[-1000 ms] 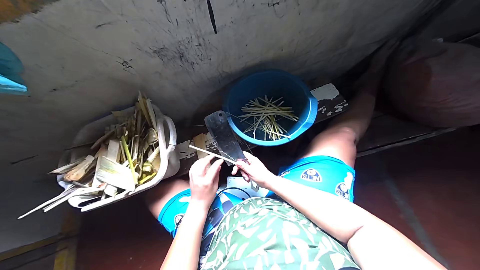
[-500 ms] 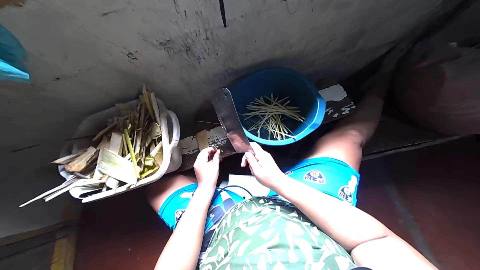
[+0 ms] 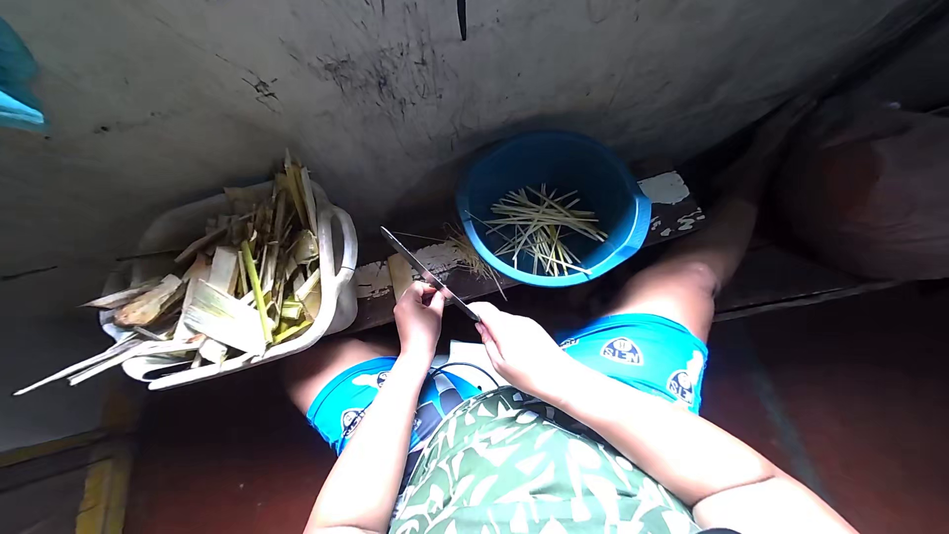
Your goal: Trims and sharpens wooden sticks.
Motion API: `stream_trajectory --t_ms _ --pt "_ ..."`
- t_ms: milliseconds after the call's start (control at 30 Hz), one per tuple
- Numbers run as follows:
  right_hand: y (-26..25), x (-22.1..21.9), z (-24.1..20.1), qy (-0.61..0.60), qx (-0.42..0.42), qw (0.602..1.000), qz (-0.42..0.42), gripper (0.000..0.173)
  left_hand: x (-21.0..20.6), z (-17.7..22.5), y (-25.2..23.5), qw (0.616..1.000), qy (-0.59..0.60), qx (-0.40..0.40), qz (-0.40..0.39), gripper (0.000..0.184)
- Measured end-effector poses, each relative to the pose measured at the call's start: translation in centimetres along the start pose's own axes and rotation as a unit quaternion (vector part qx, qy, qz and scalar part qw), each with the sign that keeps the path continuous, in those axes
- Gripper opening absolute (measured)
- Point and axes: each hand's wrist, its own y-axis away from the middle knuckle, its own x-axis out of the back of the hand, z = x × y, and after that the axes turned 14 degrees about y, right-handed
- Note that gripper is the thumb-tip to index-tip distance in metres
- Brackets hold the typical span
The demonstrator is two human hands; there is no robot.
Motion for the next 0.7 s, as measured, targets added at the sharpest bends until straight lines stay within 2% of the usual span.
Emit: stream_trajectory --t_ms 333,700 --pt "-0.06 -0.21 0.19 0.003 -0.006 1.0 0.001 0.034 -0.05 -0.21 -0.19 0.999 0.025 0.028 -0.012 0.015" --pt "0.12 0.22 0.35 -0.001 -0.01 0.999 0.03 0.035 -0.44 -0.75 -0.2 0.999 0.048 -0.01 -0.005 0.019"
